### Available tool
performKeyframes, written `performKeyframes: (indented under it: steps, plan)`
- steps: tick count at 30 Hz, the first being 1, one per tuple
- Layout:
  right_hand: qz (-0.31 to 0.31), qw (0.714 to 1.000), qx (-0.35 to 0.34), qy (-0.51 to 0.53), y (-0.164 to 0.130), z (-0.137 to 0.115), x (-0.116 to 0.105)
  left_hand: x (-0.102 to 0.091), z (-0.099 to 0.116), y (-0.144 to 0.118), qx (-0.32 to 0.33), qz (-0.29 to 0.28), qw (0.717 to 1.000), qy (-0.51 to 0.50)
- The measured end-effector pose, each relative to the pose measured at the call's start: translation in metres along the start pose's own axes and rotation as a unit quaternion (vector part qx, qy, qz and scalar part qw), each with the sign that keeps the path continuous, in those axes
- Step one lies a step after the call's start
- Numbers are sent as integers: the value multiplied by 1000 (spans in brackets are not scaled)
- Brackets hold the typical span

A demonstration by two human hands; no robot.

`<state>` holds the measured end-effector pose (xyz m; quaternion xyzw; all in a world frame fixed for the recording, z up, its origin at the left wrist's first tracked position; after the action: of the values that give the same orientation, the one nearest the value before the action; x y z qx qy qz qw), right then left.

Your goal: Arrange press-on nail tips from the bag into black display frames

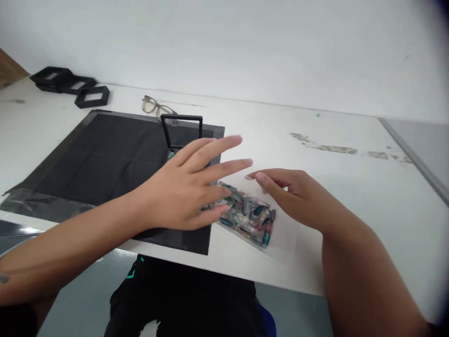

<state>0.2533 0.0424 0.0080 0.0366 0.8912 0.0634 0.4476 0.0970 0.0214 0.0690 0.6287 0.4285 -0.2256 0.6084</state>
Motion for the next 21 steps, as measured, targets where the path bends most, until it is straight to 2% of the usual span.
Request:
performKeyframes:
  steps: [5,8,14,18,21]
  plan:
    - [25,999,-7,-37,1,4,-7,54,-16,15,-73,-126,986,-79]
    - [17,999,-5,-47,0,2,-7,71,-23,13,-103,-155,977,-106]
    - [-11,999,21,-48,-2,1,-1,69,-20,13,-98,-151,979,-97]
    - [-7,998,12,-54,0,1,-1,62,-13,17,-76,-127,984,-101]
    - [-11,998,15,-52,0,4,0,55,-14,18,-96,-94,982,-133]
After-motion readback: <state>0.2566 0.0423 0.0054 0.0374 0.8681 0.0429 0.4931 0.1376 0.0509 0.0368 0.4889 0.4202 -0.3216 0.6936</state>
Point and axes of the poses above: each hand's wrist, its own y-axis towards the middle knuckle, its own x-axis out of the palm, z = x × y, the point moved 10 cm from there along y, towards the middle knuckle, and after that the axes turned 15 degrees about z, right-handed, at the moved point
